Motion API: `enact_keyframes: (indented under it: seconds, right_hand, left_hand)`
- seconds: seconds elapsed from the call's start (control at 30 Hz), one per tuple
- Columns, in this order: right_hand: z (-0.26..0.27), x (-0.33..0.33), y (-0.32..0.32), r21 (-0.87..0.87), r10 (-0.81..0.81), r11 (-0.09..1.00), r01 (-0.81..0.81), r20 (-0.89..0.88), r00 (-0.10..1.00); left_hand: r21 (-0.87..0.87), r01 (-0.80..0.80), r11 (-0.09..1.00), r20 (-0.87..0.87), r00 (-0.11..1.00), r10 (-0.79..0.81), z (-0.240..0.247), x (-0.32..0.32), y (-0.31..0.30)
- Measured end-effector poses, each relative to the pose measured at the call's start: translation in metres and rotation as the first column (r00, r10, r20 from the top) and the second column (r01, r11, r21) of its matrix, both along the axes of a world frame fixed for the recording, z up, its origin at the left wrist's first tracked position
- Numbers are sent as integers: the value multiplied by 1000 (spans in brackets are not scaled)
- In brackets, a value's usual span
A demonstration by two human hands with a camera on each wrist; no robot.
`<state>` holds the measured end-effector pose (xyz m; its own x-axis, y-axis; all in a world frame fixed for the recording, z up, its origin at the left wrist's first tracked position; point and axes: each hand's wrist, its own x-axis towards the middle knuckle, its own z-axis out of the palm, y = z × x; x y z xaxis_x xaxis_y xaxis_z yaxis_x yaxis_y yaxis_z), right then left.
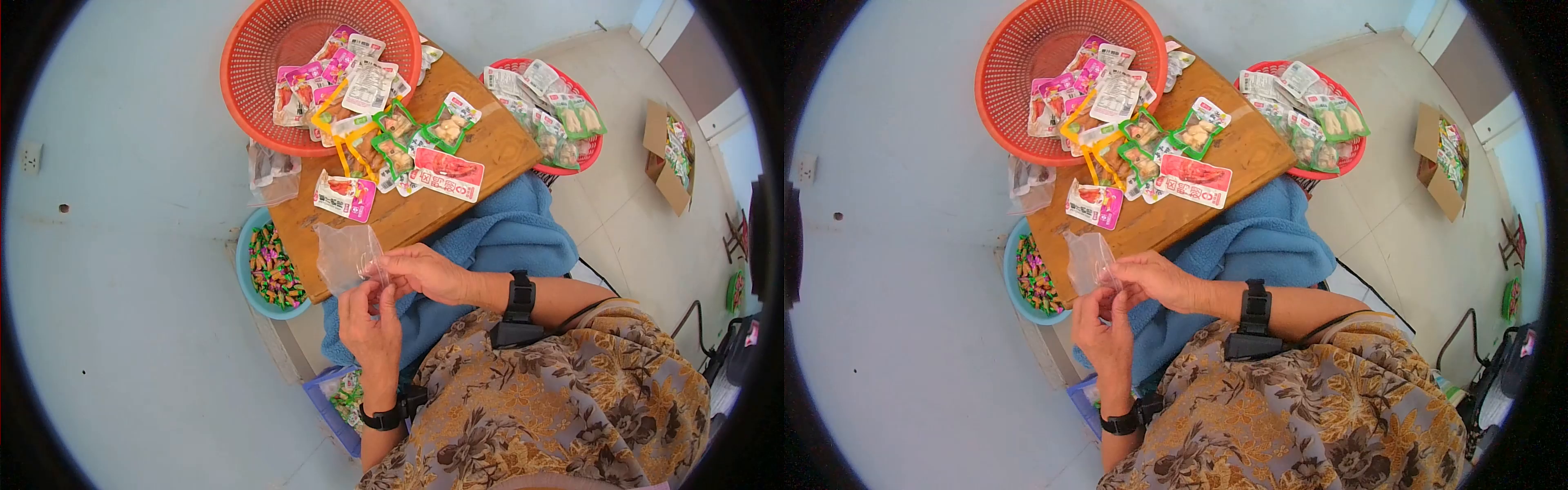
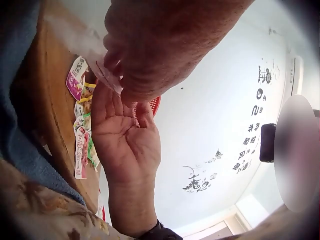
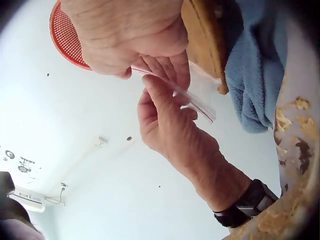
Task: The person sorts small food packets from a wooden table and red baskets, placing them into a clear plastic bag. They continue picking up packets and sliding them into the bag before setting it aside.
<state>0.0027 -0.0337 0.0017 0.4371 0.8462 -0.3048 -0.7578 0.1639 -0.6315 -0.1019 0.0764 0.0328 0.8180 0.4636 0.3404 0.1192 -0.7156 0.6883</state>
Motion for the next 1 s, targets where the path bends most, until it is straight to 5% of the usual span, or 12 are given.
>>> enact_keyframes:
  seconds: [0.13, 0.57, 0.77, 0.83, 0.93, 1.0]
  right_hand:
    - [7, -6, 1, 11, -18, 1000, 16, 155, 988]
    - [7, -1, 2, -56, 70, 996, -64, 116, 991]
    - [-8, -1, 4, -162, 43, 987, 3, 278, 960]
    - [-15, 4, 0, -342, 93, 935, 91, 487, 868]
    - [-18, 5, -4, -423, 150, 904, 68, 462, 874]
    - [-11, 1, -2, -413, 169, 908, 69, 513, 841]
  left_hand:
    - [27, -13, 1000, -42, 999, 14, -3, 2, -1]
    - [82, -5, 997, -54, 998, 10, -9, -2, 4]
    - [129, 15, 992, 11, 1000, -17, -10, -7, 12]
    - [230, -237, 944, 83, 971, 224, -9, -12, 26]
    - [199, -364, 910, 126, 930, 345, 12, -14, 42]
    - [248, -305, 920, 108, 952, 286, 15, -14, 42]
